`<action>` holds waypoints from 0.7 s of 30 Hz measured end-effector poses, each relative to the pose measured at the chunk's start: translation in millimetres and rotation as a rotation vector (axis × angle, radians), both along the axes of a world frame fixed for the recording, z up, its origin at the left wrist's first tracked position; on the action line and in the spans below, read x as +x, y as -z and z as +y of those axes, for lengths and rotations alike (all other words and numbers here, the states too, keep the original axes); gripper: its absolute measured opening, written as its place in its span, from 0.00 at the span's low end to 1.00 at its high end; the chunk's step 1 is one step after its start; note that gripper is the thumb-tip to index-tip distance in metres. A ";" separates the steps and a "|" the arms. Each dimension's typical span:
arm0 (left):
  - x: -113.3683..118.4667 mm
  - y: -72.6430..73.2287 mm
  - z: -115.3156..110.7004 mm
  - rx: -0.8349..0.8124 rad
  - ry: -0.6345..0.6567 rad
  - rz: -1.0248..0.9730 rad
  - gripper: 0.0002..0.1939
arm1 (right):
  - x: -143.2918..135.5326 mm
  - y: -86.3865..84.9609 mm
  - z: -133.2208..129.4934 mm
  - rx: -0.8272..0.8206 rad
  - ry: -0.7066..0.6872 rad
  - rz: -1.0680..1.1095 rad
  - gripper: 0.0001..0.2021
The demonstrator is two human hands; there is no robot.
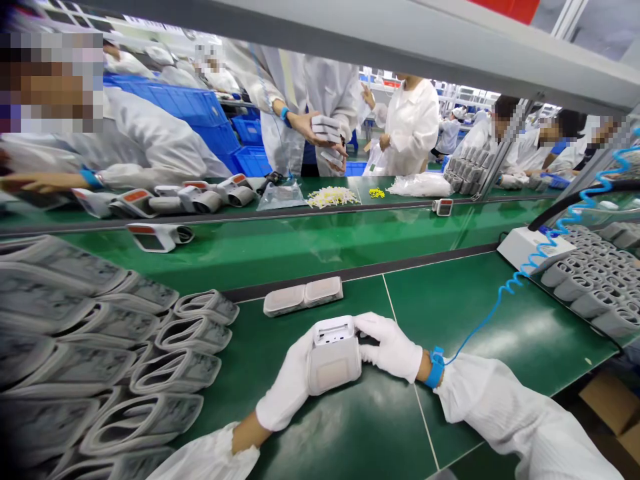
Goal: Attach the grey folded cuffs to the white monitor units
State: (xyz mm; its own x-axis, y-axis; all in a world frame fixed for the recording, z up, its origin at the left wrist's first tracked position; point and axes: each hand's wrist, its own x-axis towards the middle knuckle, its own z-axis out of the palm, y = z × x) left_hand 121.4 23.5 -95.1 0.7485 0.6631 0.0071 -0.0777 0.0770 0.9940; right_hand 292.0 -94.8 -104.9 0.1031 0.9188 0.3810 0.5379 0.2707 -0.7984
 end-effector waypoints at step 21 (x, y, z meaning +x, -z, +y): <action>4.5 5.5 -7.7 -0.189 -0.140 0.017 0.19 | -19.9 9.8 7.4 0.102 0.201 -0.119 0.09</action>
